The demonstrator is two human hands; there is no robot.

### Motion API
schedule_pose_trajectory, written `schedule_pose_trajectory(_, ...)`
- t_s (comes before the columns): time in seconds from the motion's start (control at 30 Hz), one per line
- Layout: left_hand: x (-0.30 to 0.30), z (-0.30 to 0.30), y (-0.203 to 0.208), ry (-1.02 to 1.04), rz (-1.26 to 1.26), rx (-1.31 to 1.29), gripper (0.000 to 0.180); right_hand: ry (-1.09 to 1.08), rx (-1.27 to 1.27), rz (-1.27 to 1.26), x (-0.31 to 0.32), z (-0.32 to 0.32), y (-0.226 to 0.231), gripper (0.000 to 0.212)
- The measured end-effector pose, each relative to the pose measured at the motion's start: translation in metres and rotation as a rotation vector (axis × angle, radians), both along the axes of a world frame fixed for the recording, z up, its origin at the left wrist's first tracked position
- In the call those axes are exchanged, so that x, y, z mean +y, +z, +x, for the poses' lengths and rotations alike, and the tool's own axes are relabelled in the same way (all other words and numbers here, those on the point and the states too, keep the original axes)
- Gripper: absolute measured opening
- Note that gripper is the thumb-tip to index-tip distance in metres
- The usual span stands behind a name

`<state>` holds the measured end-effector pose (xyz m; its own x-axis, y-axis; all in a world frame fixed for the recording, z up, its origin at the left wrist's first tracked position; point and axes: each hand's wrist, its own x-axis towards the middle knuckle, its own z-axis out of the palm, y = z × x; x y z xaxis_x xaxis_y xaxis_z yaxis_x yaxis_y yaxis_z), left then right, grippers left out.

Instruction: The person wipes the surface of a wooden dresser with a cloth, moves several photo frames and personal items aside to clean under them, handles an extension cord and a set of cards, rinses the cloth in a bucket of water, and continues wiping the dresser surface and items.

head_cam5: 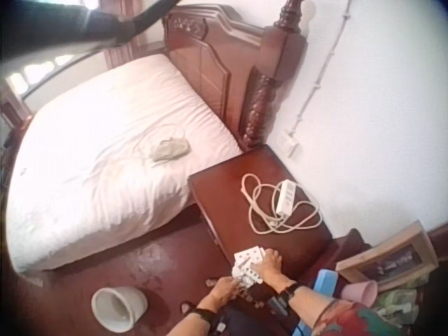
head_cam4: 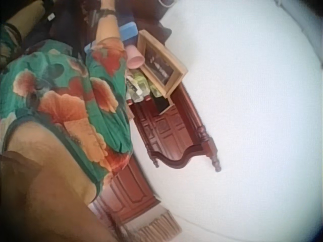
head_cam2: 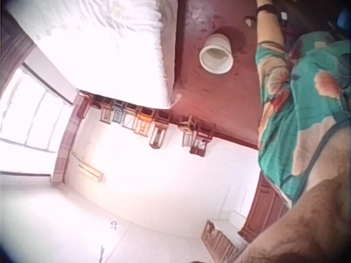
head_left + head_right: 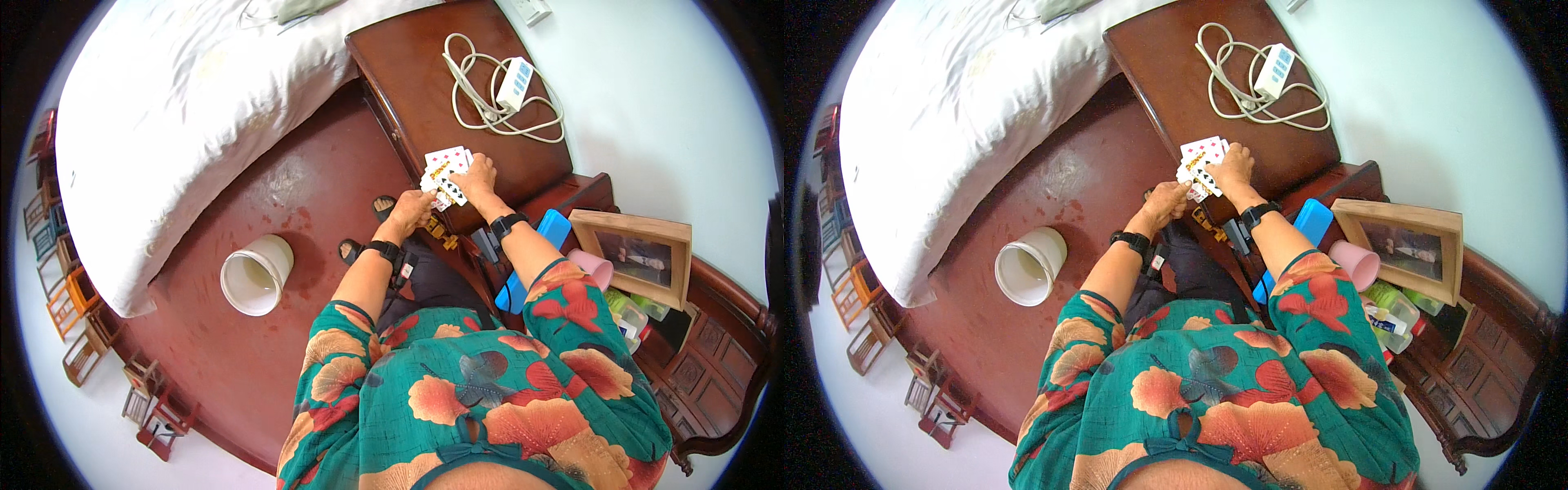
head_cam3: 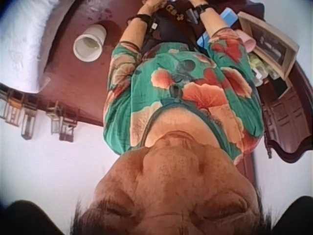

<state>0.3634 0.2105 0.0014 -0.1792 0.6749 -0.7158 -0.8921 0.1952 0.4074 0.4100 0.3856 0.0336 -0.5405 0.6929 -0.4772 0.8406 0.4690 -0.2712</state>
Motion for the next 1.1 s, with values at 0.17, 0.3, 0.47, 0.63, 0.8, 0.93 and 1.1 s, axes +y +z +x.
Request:
schedule_pose_trajectory(0.17,-0.009,0.005,-0.006,0.050,-0.001,-0.034,0.030,0.083,-0.013,-0.110,-0.022,0.003,0.001,0.068)
schedule_pose_trajectory(0.3,-0.015,0.007,-0.006,0.133,-0.082,-0.097,0.025,0.062,-0.018,-0.149,-0.038,0.006,-0.001,0.068)
schedule_pose_trajectory(0.47,-0.022,0.005,-0.004,0.235,-0.052,-0.213,0.019,0.037,0.009,-0.197,-0.042,0.006,-0.008,0.067)
schedule_pose_trajectory(0.63,-0.021,0.003,-0.001,0.285,-0.047,-0.290,0.017,0.003,0.030,-0.197,-0.046,0.008,-0.012,0.069)
schedule_pose_trajectory(0.8,-0.038,0.006,-0.002,0.297,-0.001,-0.291,0.017,0.023,0.075,-0.263,-0.056,0.009,0.006,0.069)
schedule_pose_trajectory(0.93,-0.077,0.012,0.007,0.356,0.051,-0.298,0.016,0.006,0.113,-0.418,-0.086,0.004,0.020,0.064)
schedule_pose_trajectory(1.1,-0.157,0.019,0.049,0.535,0.116,-0.262,0.016,0.187,0.324,-0.491,-0.153,-0.004,0.055,0.055)
